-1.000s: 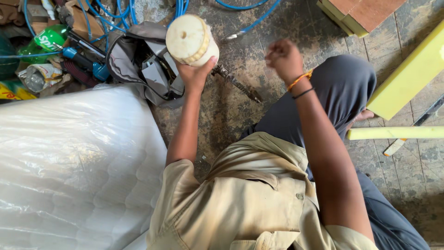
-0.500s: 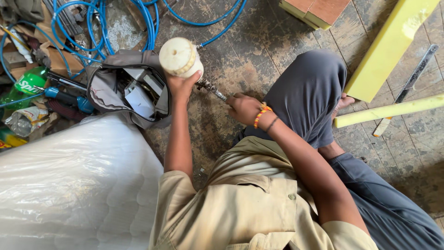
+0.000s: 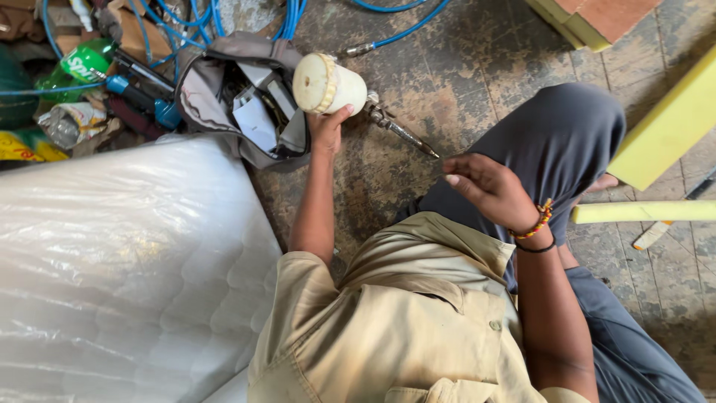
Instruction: The person sits on the workshop floor and uses a spray gun to apply adhesive onto yellow foam strips, then presses foam pieces together by hand and trims edges with a knife. The person handles several foam strips and a spray gun with a cup throughout.
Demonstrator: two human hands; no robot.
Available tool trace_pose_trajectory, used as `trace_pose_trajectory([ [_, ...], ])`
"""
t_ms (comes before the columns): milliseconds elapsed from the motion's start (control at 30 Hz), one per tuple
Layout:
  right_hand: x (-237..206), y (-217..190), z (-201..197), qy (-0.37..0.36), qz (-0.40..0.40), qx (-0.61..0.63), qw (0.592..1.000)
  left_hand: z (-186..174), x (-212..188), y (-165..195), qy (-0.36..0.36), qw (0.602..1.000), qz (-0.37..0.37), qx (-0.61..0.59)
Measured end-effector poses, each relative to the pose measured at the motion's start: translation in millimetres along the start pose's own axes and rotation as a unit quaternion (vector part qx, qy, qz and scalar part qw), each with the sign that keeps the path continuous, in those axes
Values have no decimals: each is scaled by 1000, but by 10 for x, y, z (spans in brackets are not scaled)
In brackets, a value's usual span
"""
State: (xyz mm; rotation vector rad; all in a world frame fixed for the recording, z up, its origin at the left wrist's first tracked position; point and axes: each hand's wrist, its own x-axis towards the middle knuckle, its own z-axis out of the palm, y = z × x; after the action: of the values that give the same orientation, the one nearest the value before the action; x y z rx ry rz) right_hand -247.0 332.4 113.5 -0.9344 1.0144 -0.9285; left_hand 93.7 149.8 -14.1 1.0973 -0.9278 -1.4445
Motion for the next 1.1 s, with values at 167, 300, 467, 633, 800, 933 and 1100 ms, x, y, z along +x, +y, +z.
trace_pose_trajectory([
  [167, 2, 45, -9, 5, 8, 6, 1000, -198, -129, 57, 6, 995, -77, -70],
  [300, -32, 40, -3, 10, -6, -13, 1000, -234, -265, 32, 41, 993, -78, -80],
  [467, -48, 45, 7, 19, -10, 4, 1000, 16, -343, -2, 215, 962, -167, 32],
  [633, -57, 26, 23, 24, -12, -7, 1000, 271, -293, 15, 351, 915, -179, 92],
  [800, -167, -46, 4, 47, -1, -4, 999, 129, -253, -95, 331, 940, -72, 41],
  [933, -440, -66, -154, 34, -19, 22, 999, -175, -213, -132, 197, 958, -202, -46],
  [1100, -1222, -18, -636, 90, -49, 23, 994, -304, -335, -73, 187, 956, -211, 77],
])
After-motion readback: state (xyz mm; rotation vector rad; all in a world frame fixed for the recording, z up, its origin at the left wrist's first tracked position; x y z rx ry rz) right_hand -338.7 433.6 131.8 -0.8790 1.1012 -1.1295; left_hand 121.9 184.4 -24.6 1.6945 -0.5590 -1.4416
